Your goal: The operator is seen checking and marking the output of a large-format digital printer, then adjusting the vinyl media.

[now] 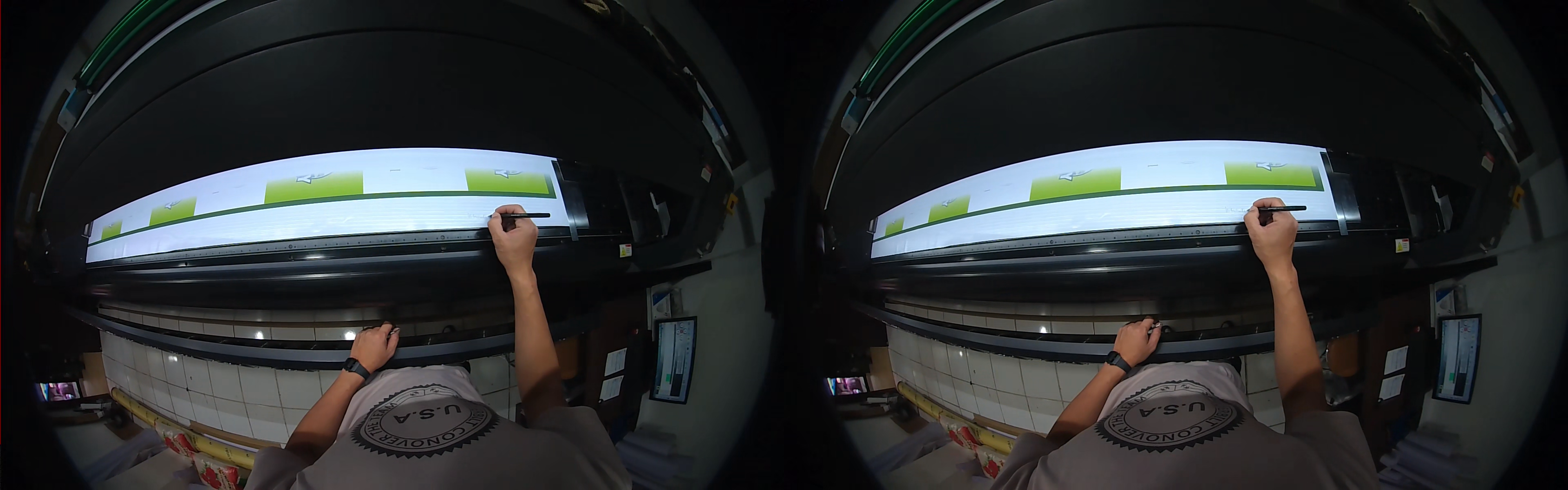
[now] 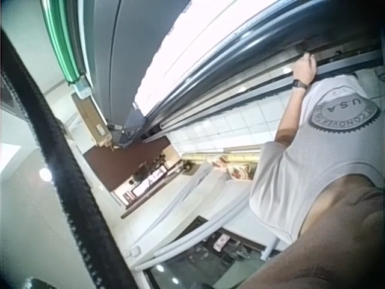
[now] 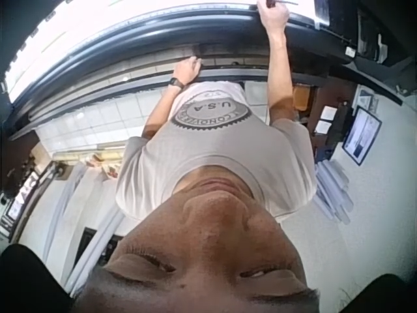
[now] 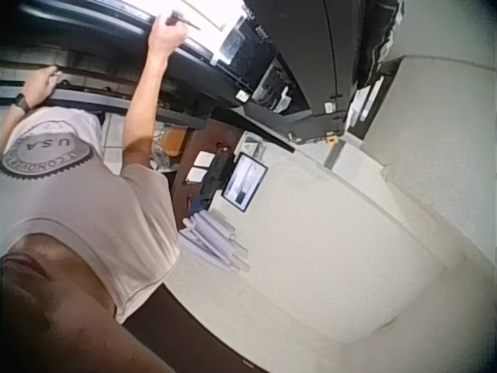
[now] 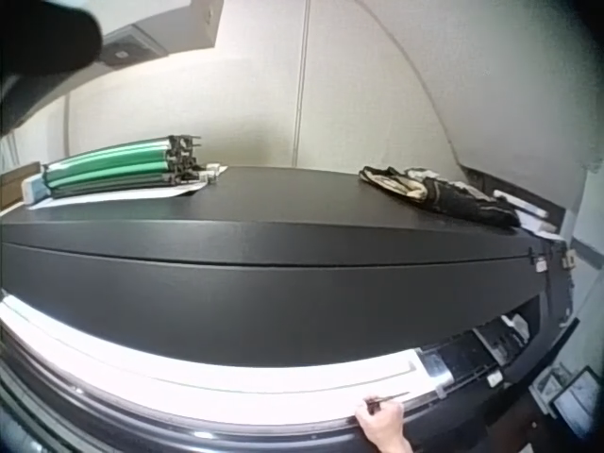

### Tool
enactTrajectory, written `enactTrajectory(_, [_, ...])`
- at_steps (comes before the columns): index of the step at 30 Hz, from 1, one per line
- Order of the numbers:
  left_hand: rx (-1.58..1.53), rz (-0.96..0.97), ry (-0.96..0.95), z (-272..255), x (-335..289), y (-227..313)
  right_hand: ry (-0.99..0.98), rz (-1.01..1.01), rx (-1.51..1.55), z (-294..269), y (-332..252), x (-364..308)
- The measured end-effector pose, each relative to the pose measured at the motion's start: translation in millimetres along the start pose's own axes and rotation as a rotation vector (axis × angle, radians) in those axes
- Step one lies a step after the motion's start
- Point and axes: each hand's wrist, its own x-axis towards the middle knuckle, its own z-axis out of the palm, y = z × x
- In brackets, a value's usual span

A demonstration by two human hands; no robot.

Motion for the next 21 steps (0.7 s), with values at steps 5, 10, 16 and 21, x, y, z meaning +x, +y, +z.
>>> enactTrajectory(5, [-0.001, 0.025, 0.015, -1.3, -1.2, 1.3, 0.009, -0.148, 0.001, -0.6, -2.4, -6.2])
enactTrajectory(10, [0.008, 0.022, 0.043, -1.8, -2.7, 1.8, 0.127, -0.305, 0.099, 0.5, -17.9, -50.8])
enactTrajectory(16, [0.019, 0.052, 0.026, -1.7, -4.3, 2.3, -0.157, -0.338, 0.272, 21.5, -40.7, -179.9])
enactTrajectory(21, [0.027, 0.075, 0.033, -2.0, -4.5, 2.1, -0.264, -0.297, 0.022, -13.4, 10.1, -219.5])
